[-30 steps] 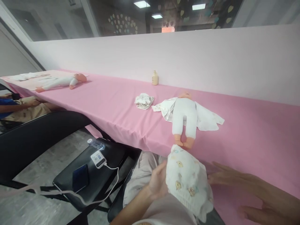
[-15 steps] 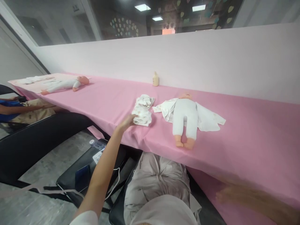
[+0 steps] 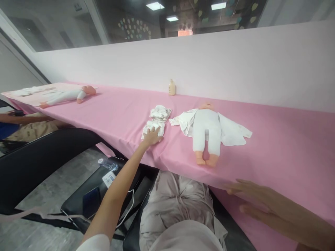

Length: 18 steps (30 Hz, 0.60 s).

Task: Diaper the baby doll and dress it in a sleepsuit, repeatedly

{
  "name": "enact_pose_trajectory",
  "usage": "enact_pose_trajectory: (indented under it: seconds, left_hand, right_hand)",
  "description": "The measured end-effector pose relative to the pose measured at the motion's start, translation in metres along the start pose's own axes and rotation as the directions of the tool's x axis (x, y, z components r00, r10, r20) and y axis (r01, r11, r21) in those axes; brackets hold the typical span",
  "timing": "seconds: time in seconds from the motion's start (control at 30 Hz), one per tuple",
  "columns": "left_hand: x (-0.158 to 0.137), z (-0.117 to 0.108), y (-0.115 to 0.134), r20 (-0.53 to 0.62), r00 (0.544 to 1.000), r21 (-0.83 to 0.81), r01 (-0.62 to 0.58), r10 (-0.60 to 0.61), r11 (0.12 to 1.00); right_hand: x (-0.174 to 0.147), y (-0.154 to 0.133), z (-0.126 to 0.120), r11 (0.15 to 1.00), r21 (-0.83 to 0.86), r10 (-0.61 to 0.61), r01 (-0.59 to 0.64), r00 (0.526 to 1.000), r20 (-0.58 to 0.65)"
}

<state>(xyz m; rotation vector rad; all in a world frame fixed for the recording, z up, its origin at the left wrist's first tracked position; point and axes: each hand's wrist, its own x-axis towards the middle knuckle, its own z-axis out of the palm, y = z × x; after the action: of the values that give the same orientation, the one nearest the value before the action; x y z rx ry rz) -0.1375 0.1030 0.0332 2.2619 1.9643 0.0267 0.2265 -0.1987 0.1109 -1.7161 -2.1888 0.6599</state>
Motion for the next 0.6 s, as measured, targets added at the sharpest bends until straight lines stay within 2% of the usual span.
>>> enact_pose_trajectory:
  seconds: [0.1,0.27,0.4,0.5,0.6]
  left_hand:
    - [0.009,-0.006,-0.009,0.02,0.999,-0.017,-0.047,0.048,0.999]
    - [0.027,-0.013,-0.023,-0.01,0.997,-0.012,-0.078,0.078,0.997]
    - [0.035,-0.006,-0.028,-0.041,0.996,0.029,-0.074,0.075,0.997]
    - [0.032,0.005,-0.03,-0.124,0.99,0.053,-0.064,0.071,0.997]
    - [0.024,0.015,-0.029,-0.288,0.954,0.063,-0.065,0.08,0.996]
  right_hand:
    - [0.005,0.004,0.003,0.998,0.0,0.062,-0.062,0.994,0.086]
    - [0.012,0.001,0.001,0.996,0.066,0.048,-0.054,0.995,0.092]
    - [0.024,-0.008,0.001,0.989,0.136,0.043,-0.06,0.991,0.127]
    - [0.041,-0.02,0.007,0.987,0.152,0.033,-0.046,0.995,0.09]
    - [0.076,-0.029,0.01,0.988,0.151,0.014,-0.014,1.0,-0.002]
